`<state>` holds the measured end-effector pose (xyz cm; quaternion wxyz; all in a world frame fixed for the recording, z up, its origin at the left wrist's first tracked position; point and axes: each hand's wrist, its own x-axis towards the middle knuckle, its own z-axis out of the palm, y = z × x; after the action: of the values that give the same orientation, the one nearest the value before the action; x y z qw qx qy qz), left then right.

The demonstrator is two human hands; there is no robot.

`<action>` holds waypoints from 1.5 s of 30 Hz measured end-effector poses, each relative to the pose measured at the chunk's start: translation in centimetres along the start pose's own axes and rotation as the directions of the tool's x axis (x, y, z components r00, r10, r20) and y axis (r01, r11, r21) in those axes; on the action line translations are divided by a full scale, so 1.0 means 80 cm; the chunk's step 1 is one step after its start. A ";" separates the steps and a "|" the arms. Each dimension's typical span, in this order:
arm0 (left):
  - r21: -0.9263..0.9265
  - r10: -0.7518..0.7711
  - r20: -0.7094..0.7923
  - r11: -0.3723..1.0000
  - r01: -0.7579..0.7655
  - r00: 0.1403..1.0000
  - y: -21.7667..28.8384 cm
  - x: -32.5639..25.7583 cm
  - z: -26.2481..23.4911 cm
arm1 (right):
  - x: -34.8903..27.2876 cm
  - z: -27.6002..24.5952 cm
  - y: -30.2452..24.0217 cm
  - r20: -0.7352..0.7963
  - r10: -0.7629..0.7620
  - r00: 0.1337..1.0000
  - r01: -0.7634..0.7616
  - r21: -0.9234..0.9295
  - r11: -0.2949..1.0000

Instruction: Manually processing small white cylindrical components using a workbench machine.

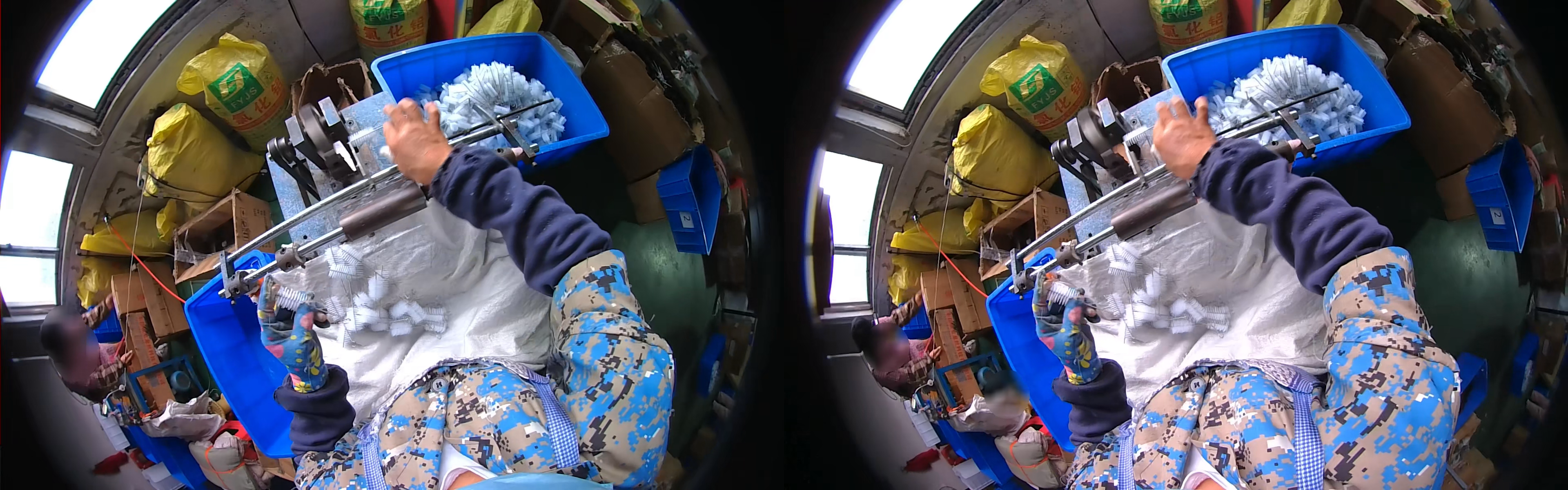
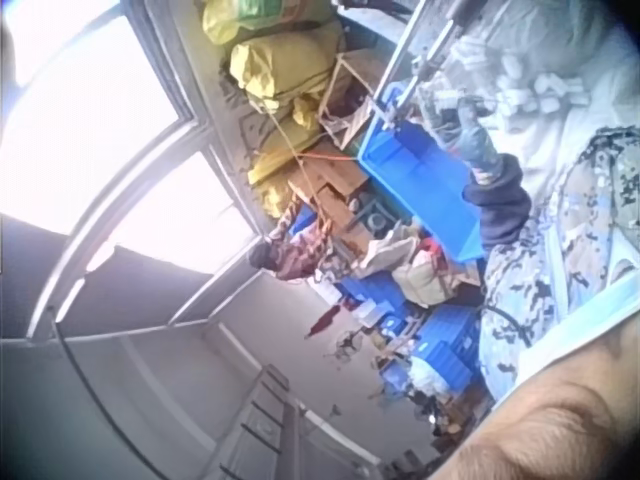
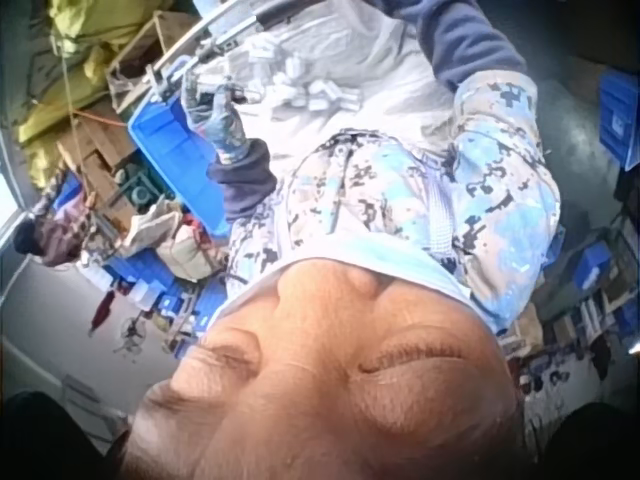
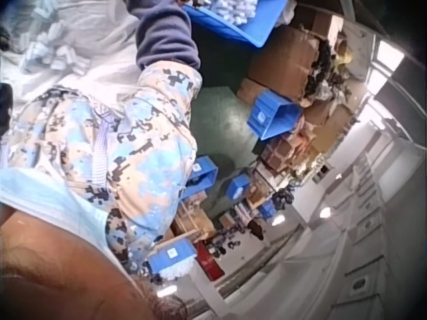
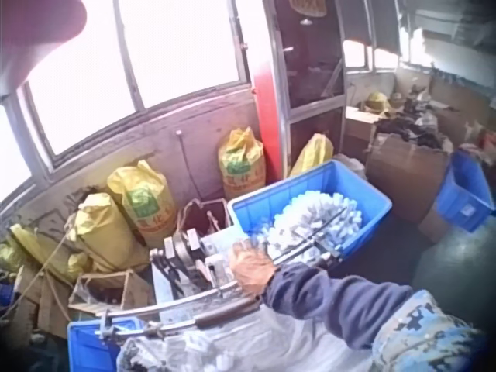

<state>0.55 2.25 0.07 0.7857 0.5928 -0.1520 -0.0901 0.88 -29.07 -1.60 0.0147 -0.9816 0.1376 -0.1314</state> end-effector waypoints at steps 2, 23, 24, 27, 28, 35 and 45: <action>-0.010 0.000 -0.018 1.000 0.000 1.000 0.001 -0.001 0.005 | 0.016 -0.004 0.016 -0.143 0.098 0.985 -0.107 -0.056 0.993; 0.465 0.044 0.306 0.865 -0.190 0.951 -0.004 -0.004 0.036 | -0.094 -0.057 -0.076 -0.128 -0.240 0.962 0.268 0.589 0.763; 0.773 -0.077 0.496 0.492 -0.400 0.865 -0.006 0.000 0.029 | -0.076 -0.058 -0.055 -0.127 -0.154 0.980 0.198 0.516 0.833; 0.791 -0.292 0.601 0.088 -0.605 0.744 -0.052 -0.010 0.006 | -0.009 -0.029 -0.025 -0.270 -0.087 0.959 0.141 0.189 0.972; 0.811 -0.387 0.556 0.058 -0.583 0.735 -0.066 -0.011 0.000 | 0.009 -0.023 -0.025 -0.167 -0.059 0.984 0.081 0.131 0.988; 0.786 -0.253 0.598 0.372 -0.494 0.761 -0.036 0.005 -0.015 | 0.036 0.017 -0.025 -0.001 0.012 1.000 -0.012 0.027 1.000; 0.818 -0.130 0.573 0.153 -0.555 0.809 -0.011 0.011 -0.038 | 0.034 0.012 -0.025 -0.030 -0.009 1.000 0.011 0.044 0.999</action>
<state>2.44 4.44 -1.43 0.1547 0.8711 -0.4660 -0.0103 4.16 -27.91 -1.71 0.0336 -0.9797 0.1299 -0.1489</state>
